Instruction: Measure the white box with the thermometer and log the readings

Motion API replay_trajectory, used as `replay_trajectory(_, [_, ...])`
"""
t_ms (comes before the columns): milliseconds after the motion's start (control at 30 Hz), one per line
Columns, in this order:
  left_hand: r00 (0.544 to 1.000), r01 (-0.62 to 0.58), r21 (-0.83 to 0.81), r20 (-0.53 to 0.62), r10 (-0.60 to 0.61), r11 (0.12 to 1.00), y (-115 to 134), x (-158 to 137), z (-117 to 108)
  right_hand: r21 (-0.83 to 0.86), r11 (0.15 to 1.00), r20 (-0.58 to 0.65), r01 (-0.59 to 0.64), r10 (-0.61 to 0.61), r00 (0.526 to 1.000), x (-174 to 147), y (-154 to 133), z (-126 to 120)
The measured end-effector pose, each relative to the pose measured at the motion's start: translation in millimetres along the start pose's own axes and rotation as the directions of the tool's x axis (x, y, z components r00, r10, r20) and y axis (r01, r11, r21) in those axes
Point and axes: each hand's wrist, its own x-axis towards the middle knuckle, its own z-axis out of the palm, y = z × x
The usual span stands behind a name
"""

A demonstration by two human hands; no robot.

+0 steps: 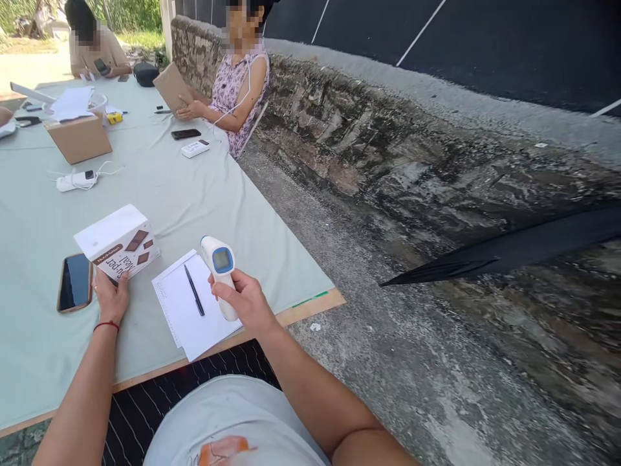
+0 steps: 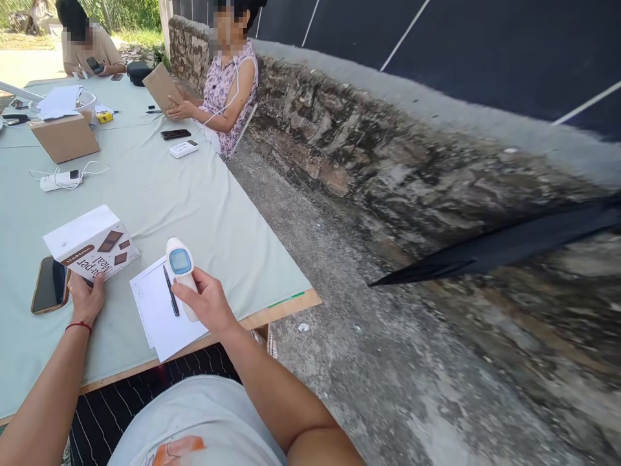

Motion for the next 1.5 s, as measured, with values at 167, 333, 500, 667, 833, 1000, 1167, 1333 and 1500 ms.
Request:
replay_trajectory(167, [0.981,0.193,-0.068,-0.004,-0.193,0.979,2.1,-24.1,-4.6,-0.598,0.8,-0.229,-0.051,-0.11,0.967,40.6,48.7,-41.2])
replay_trajectory(333, [0.977,0.098,-0.044,0.193,-0.088,0.994,23.9,-89.7,-15.6,-0.887,0.422,-0.238,-0.187,-0.072,0.969,56.4,85.1,-92.7])
replay_trajectory(500, [0.918,-0.085,0.056,0.393,0.056,0.995,57.2,-141.0,-14.6,-0.946,0.317,-0.156,-0.074,-0.242,0.958,54.0,93.1,-103.4])
replay_trajectory(667, [0.913,-0.098,0.076,0.404,0.059,0.992,78.5,-159.9,-5.1,-0.848,0.501,0.07,0.175,-0.222,0.973,49.1,87.8,-49.7])
replay_trajectory(833, [0.919,-0.151,0.117,0.384,0.095,0.982,85.6,-165.2,-1.9,-0.919,0.383,0.113,0.089,0.041,0.993,52.6,82.5,3.8])
replay_trajectory(1000, [0.9,-0.19,0.131,0.419,0.119,0.973,87.4,-164.9,-4.7,-0.811,0.576,0.165,0.104,0.054,0.985,56.0,80.4,7.2])
replay_trajectory(1167, [0.89,-0.224,0.193,0.44,0.12,0.955,90.2,-163.4,-3.5,-0.303,0.949,0.205,0.085,-0.022,0.979,40.5,81.5,5.7])
replay_trajectory(1333, [0.895,-0.265,0.229,0.419,0.151,0.936,91.3,-164.9,-0.6,-0.154,0.985,0.16,0.084,-0.059,0.985,21.7,87.7,22.9])
replay_trajectory(1500, [0.903,-0.298,0.265,0.39,0.181,0.917,92.2,-166.0,-1.0,-0.194,0.981,0.141,0.026,0.002,0.99,16.7,95.3,37.4])
